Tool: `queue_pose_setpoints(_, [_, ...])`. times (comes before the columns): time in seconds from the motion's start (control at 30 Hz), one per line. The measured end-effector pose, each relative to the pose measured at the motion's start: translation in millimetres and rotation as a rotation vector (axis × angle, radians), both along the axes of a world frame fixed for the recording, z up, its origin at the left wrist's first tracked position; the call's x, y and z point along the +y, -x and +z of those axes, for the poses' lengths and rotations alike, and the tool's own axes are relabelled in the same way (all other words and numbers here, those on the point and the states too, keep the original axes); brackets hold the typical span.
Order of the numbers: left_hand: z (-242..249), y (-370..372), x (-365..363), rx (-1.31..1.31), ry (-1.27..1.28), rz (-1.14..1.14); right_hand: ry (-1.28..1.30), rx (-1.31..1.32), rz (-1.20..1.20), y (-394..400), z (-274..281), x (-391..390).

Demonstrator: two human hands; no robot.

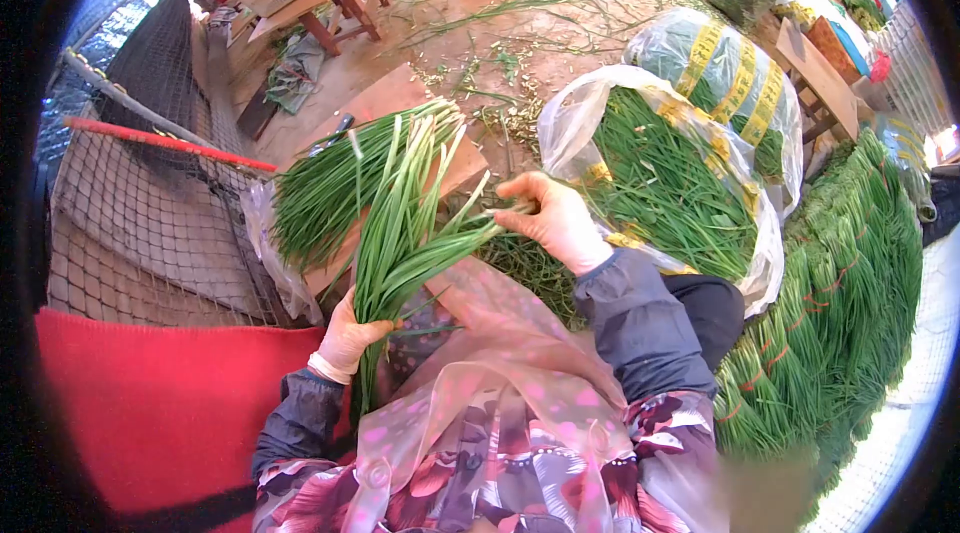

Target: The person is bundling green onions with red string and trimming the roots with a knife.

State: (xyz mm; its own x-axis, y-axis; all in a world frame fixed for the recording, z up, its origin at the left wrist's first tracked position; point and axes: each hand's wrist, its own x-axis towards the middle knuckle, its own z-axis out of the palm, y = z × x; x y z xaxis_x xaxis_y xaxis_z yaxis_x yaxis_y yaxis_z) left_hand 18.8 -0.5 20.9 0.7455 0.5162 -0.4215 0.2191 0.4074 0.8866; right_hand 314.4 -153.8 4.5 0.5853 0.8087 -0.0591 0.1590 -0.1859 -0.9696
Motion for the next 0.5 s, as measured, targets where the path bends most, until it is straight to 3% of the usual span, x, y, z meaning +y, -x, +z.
queue_pose_setpoints(0.07, [4.3,3.8,2.0,0.097,-0.003,-0.017,0.117,0.021,0.144,-8.8,13.7,-4.5])
queue_pose_setpoints(0.13, [-0.2,7.0,4.5,0.072,-0.046,-0.047,0.256,-0.242,0.564,-18.6,20.1,-4.7])
queue_pose_setpoints(0.2, [-3.5,10.6,7.1,0.046,-0.088,-0.080,0.326,-0.226,0.654,-23.0,25.9,-2.3])
queue_pose_setpoints(0.27, [-4.9,12.4,9.1,0.089,-0.289,-0.166,0.434,-0.141,0.949,-25.5,28.6,-1.8])
queue_pose_setpoints(0.33, [-4.0,13.1,7.8,0.086,-0.282,-0.180,0.322,-0.068,0.931,-20.5,-1.4,-7.7])
queue_pose_setpoints(0.4, [-4.7,12.8,7.8,0.088,-0.275,-0.191,0.432,0.349,0.792,-9.0,-4.3,-10.9])
queue_pose_setpoints(0.5, [-7.8,15.1,9.4,0.083,-0.258,-0.158,0.485,0.372,0.729,4.4,3.5,-12.0])
